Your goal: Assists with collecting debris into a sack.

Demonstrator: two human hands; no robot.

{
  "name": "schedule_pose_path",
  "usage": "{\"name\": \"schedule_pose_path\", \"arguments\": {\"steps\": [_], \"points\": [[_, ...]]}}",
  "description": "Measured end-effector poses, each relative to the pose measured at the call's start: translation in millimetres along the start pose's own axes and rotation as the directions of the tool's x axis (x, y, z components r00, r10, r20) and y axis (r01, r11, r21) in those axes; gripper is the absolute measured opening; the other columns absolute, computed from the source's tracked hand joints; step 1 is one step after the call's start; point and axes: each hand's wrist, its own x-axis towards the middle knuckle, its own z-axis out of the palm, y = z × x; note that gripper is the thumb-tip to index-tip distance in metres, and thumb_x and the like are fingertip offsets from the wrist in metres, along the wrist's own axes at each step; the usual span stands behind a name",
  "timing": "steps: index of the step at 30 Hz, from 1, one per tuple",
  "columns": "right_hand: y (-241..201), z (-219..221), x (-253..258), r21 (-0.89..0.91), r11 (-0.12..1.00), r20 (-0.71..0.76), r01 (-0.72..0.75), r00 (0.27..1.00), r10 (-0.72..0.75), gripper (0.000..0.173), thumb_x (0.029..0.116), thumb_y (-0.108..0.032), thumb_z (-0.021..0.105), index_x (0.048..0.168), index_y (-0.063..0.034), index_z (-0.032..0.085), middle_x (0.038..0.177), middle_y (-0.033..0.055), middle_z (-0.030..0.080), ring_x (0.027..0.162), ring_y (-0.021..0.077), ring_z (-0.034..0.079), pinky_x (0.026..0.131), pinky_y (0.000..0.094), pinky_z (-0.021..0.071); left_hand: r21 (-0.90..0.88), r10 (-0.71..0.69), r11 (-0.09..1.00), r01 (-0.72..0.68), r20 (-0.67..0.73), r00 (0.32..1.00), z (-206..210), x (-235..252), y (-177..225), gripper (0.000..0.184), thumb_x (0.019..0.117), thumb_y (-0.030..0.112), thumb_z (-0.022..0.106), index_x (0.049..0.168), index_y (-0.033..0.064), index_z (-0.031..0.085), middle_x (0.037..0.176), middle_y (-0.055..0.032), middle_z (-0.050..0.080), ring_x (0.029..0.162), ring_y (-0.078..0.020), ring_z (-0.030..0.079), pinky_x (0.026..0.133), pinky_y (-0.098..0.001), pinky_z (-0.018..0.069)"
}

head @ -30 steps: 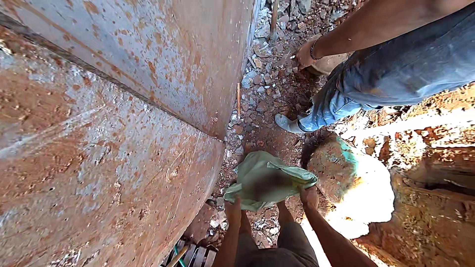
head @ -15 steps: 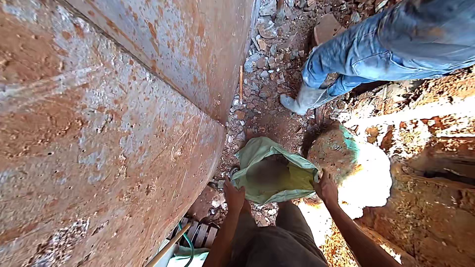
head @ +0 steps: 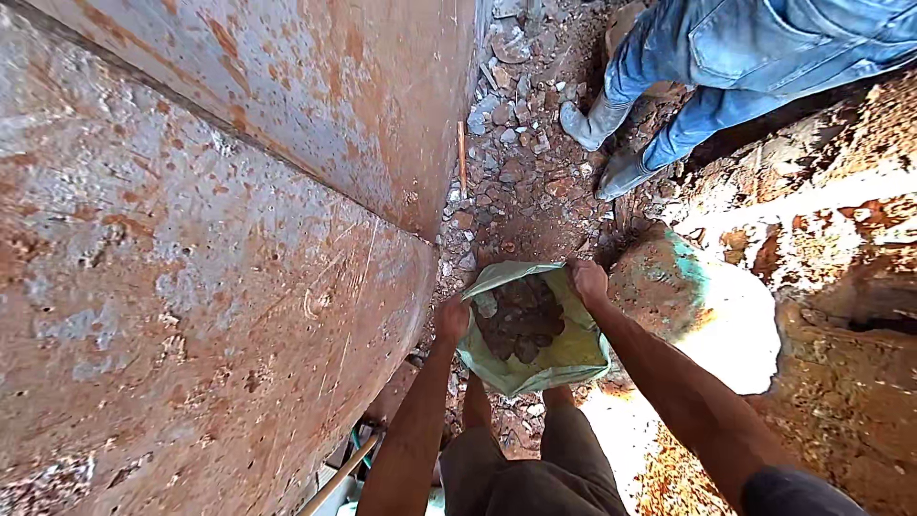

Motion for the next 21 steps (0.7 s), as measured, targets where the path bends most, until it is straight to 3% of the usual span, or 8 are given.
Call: {"name": "schedule_pose_path", "arguments": {"steps": [3,6,9,12,14,21], "points": [[8.4,9.1,-4.8,0.008,0.998,-0.062,0.068,0.996,-0.067,0.041,0.1094,-0.029,0.041,0.142,-0.0106,0.058,0.132,0.0231,0.066,0.126,0.0431,0.061,0.104,0.0607,0.0468,-0.035,-0.002,0.999,0.001,-0.036,0.999,4.5,-2.7,1.6,0.044,0.1100,0.035,0.043,0.125,0.0013,0.067,0.119,-0.0238,0.069,0.118,-0.0386,0.064,0.103,-0.0572,0.0463],[16.2,15.9,-25.6,0.042,0.989,-0.169,0.144,0.976,-0.135,0.049,0.1046,-0.023,0.049,0.150,-0.0066,0.049,0.140,0.0238,0.060,0.132,0.0420,0.056,0.111,0.0573,0.0424,-0.192,-0.002,0.981,-0.024,-0.135,0.991,11.2,-13.2,-4.8,0.050,0.1074,0.035,0.050,0.146,0.0043,0.054,0.137,-0.0219,0.063,0.130,-0.0357,0.059,0.112,-0.0546,0.0422],[31.4,26.7,-54.8,0.137,0.979,-0.294,0.150,0.950,-0.104,0.049,0.1001,-0.018,0.055,0.147,-0.0034,0.053,0.143,0.0235,0.058,0.135,0.0403,0.054,0.114,0.0556,0.0397,-0.321,0.029,0.940,-0.119,-0.274,0.961,18.1,-38.4,-15.1,0.058,0.1030,0.029,0.057,0.152,0.0003,0.044,0.147,-0.0241,0.053,0.137,-0.0356,0.052,0.116,-0.0508,0.0390],[51.4,40.4,-89.1,0.211,0.968,-0.395,0.134,0.918,-0.041,0.046,0.0986,-0.016,0.059,0.141,0.0005,0.058,0.141,0.0257,0.058,0.135,0.0418,0.053,0.117,0.0542,0.0378,-0.342,-0.022,0.933,-0.107,-0.353,0.935,21.0,-72.7,-27.4,0.061,0.1004,0.023,0.061,0.151,-0.0047,0.042,0.149,-0.0295,0.048,0.139,-0.0403,0.048,0.117,-0.0518,0.0375],[60.7,48.2,-110.2,0.251,0.960,-0.460,0.127,0.888,0.003,0.042,0.0972,-0.012,0.060,0.137,0.0026,0.061,0.137,0.0281,0.060,0.132,0.0446,0.055,0.115,0.0562,0.0401,-0.371,-0.065,0.925,-0.080,-0.364,0.929,26.4,-86.9,-40.2,0.060,0.1008,0.020,0.062,0.151,-0.0059,0.041,0.147,-0.0310,0.049,0.136,-0.0416,0.051,0.115,-0.0526,0.0398],[73.0,77.9,-159.1,0.355,0.935,-0.404,0.000,0.902,0.153,0.042,0.0992,-0.011,0.058,0.138,0.0029,0.059,0.140,0.0283,0.058,0.133,0.0441,0.054,0.114,0.0555,0.0407,-0.439,-0.082,0.898,-0.028,-0.228,0.970,46.6,-108.8,-68.8,0.056,0.1017,0.016,0.060,0.148,-0.0087,0.042,0.138,-0.0325,0.057,0.129,-0.0438,0.057,0.110,-0.0559,0.0439]]}}
